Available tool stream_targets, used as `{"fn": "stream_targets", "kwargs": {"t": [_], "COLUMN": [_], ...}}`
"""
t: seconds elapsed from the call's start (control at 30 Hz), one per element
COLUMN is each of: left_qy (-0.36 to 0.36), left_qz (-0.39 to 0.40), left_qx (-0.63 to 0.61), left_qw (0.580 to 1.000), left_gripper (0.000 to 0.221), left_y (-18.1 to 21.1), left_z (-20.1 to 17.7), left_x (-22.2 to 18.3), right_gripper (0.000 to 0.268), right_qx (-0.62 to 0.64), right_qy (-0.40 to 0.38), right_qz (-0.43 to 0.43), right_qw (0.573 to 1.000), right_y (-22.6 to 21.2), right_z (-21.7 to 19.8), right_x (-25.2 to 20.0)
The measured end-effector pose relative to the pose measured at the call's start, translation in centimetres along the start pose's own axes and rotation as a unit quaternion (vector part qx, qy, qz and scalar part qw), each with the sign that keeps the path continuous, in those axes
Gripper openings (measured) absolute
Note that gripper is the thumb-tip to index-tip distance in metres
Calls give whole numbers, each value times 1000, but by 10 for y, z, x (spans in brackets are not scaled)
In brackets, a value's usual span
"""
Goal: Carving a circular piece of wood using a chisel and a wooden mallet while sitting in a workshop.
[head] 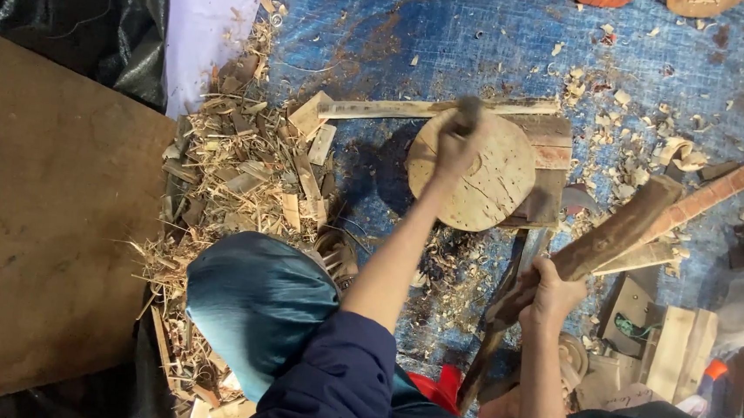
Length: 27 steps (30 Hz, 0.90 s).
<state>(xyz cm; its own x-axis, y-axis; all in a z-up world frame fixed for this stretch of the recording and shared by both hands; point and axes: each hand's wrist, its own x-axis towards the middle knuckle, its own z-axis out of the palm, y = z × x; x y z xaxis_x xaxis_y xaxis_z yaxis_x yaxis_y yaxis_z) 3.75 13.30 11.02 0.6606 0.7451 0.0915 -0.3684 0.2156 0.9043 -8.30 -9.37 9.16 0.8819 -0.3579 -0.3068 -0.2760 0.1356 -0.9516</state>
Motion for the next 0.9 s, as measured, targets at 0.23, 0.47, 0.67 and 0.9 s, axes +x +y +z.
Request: {"fn": "stream_targets", "kwargs": {"t": [0.23,0.47,0.67,0.9], "left_qy": [81,255,321,332], "left_qz": [-33,-127,-223,-387], "left_qx": [-9,-51,-120,-64], "left_qw": [996,957,913,858], "left_gripper": [23,49,21,30], "left_y": [16,-3,-17,-73], "left_z": [-42,-90,-135,-144], "left_x": [51,74,51,7], "right_gripper": [16,37,57,52], "right_qx": [-28,-76,-23,-83], "right_qy": [-31,-60,-87,-87], "right_qz": [28,168,229,88], "right_qw": [999,981,969,989], "right_y": [-1,36,70,105], "right_z": [11,19,14,3], "right_x": [-14,-24,-7,78]}}
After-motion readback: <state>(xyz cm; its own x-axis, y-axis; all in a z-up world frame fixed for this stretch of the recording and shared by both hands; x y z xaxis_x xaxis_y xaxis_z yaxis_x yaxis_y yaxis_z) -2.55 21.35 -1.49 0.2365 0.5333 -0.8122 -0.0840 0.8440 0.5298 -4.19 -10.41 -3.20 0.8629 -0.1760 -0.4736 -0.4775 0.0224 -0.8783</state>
